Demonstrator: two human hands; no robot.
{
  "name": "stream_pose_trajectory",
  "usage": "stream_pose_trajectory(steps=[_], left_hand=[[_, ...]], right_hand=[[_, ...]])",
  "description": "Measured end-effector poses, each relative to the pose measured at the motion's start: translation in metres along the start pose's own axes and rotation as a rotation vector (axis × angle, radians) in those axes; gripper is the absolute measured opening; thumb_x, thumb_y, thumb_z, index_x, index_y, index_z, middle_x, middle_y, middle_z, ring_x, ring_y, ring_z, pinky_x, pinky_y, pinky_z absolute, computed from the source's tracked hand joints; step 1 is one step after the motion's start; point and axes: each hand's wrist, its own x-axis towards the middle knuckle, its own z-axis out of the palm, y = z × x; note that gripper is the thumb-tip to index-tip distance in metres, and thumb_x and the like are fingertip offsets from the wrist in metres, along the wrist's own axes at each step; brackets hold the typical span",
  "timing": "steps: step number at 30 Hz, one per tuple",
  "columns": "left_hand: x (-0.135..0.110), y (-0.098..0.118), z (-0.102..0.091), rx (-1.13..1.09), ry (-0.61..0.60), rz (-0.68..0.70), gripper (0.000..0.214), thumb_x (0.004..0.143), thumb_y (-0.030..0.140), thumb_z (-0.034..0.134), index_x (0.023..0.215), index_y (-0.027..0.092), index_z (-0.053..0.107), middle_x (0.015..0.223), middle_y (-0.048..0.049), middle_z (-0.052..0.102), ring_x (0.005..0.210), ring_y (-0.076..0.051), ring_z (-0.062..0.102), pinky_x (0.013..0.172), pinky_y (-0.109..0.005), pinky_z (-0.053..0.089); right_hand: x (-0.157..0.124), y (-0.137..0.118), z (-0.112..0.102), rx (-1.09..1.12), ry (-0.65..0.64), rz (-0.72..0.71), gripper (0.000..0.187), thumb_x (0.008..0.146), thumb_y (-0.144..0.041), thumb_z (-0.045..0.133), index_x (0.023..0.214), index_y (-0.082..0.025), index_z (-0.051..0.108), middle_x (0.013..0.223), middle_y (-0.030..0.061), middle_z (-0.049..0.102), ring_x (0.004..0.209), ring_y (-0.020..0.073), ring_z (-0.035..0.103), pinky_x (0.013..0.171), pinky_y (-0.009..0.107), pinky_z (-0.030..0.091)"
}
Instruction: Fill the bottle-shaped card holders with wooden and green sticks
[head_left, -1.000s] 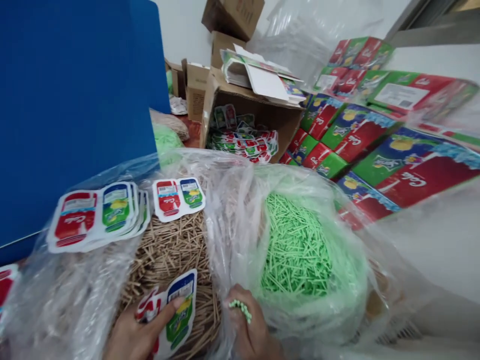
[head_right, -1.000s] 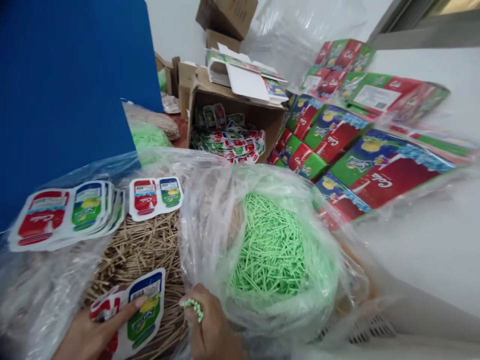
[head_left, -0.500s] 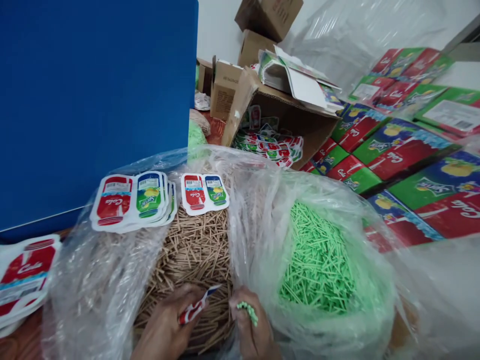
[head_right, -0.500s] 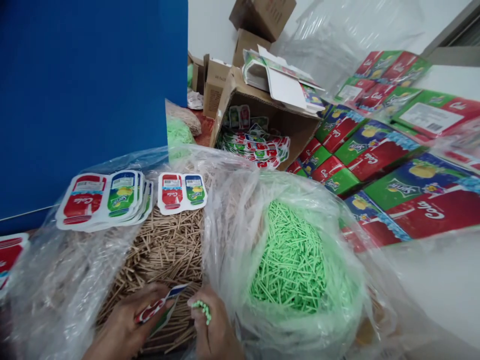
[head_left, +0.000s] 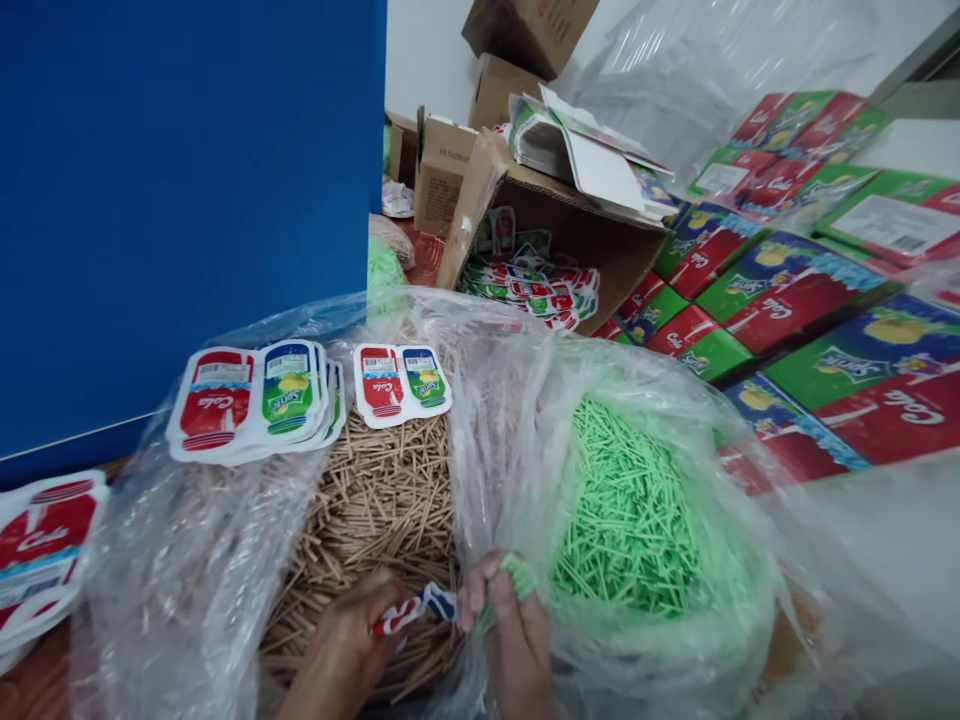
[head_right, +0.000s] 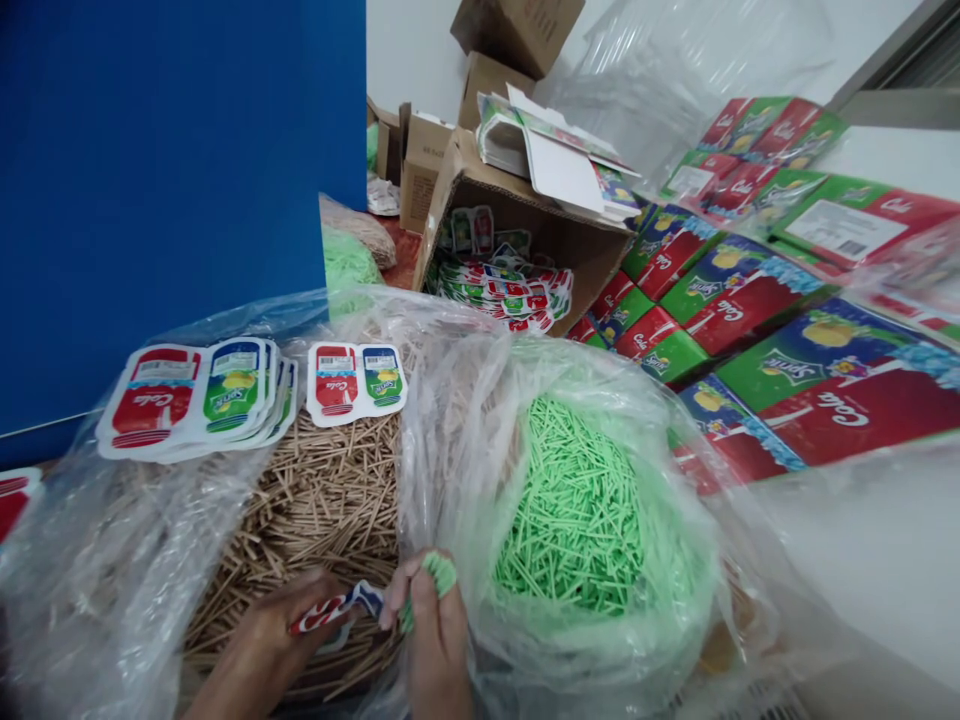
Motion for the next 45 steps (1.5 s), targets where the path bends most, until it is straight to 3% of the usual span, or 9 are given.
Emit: stream_pose_trajectory(steps=[3,6,20,23,27,31,35,39,45], left_hand=[[0.002,0.005,-0.001,-0.008,0.024,0.014,0.024,0.087,0.025,0.055,0.065,0.022,0.063,0.057,0.0027,0.063,0.049,-0.012,0.062,0.05,-0.017,0.048],[0.0,0.005,-0.001,-0.02,0.022,0.021,0.023,0.088,0.024,0.055,0.067,0.022,0.064,0.059,0.0017,0.064,0.052,-0.013,0.064,0.051,-0.018,0.049],[-0.005,-0.001,0.01,-0.055,0.046,0.165,0.024,0.076,0.006,0.047,0.071,0.023,0.064,0.065,-0.0004,0.066,0.058,-0.014,0.065,0.056,-0.019,0.05],[-0.001,0.006,0.003,-0.11,0.082,0.15,0.024,0.075,0.007,0.047,0.071,0.023,0.065,0.064,-0.0005,0.066,0.058,-0.014,0.065,0.056,-0.018,0.05],[0.011,0.023,-0.02,-0.273,-0.004,-0.166,0.011,0.076,0.019,0.063,0.066,0.022,0.068,0.067,0.0006,0.07,0.064,-0.016,0.068,0.062,-0.019,0.052],[0.016,0.029,-0.039,-0.481,-0.097,-0.34,0.005,0.072,0.026,0.07,0.076,0.023,0.074,0.079,0.0018,0.074,0.079,-0.019,0.069,0.073,-0.022,0.051],[0.012,0.022,-0.043,-0.45,-0.078,-0.319,0.005,0.071,0.028,0.074,0.076,0.026,0.075,0.075,0.0035,0.073,0.08,-0.019,0.068,0.071,-0.02,0.049],[0.009,0.017,-0.044,-0.437,-0.052,-0.225,0.007,0.072,0.029,0.075,0.079,0.028,0.077,0.079,0.0028,0.076,0.08,-0.018,0.069,0.073,-0.019,0.05],[0.01,0.02,-0.049,-0.449,-0.047,-0.197,0.009,0.07,0.025,0.077,0.079,0.027,0.077,0.08,0.0014,0.077,0.077,-0.018,0.07,0.071,-0.018,0.05]], right_hand=[[0.009,-0.009,0.01,0.272,0.111,0.177,0.031,0.081,-0.054,0.062,0.081,-0.023,0.059,0.072,0.0016,0.063,0.065,0.0184,0.064,0.061,0.031,0.051],[0.014,-0.016,0.015,0.286,0.175,0.282,0.037,0.071,-0.056,0.071,0.08,-0.022,0.063,0.075,0.0026,0.069,0.07,0.0204,0.068,0.069,0.033,0.053],[0.03,-0.007,0.028,0.155,-0.008,0.464,0.042,0.074,-0.059,0.066,0.083,-0.019,0.055,0.063,-0.0001,0.067,0.063,0.0217,0.071,0.06,0.03,0.052],[0.024,-0.002,0.027,0.014,-0.03,0.319,0.042,0.082,-0.062,0.055,0.082,-0.02,0.057,0.072,0.0038,0.07,0.074,0.0227,0.07,0.071,0.034,0.053],[0.009,-0.002,0.02,-0.26,-0.118,0.025,0.044,0.094,-0.056,0.038,0.085,-0.021,0.064,0.101,0.0096,0.071,0.106,0.0233,0.061,0.098,0.039,0.041],[0.0,-0.008,0.008,-0.219,-0.324,-0.069,0.037,0.094,-0.051,0.042,0.115,-0.025,0.057,0.122,0.0082,0.064,0.119,0.0227,0.056,0.102,0.038,0.042],[0.001,-0.015,-0.004,-0.337,-0.306,-0.356,0.049,0.098,-0.045,0.033,0.144,-0.029,0.028,0.144,0.0068,0.046,0.131,0.0219,0.045,0.106,0.039,0.04],[0.011,-0.029,-0.011,-0.57,-0.484,-0.667,0.035,0.097,-0.021,0.039,0.129,-0.03,0.052,0.119,0.0053,0.066,0.119,0.0211,0.056,0.102,0.039,0.044],[0.017,-0.044,-0.007,-0.712,-0.494,-0.626,0.024,0.089,-0.013,0.052,0.108,-0.023,0.06,0.115,0.009,0.065,0.12,0.0222,0.053,0.1,0.038,0.046]])
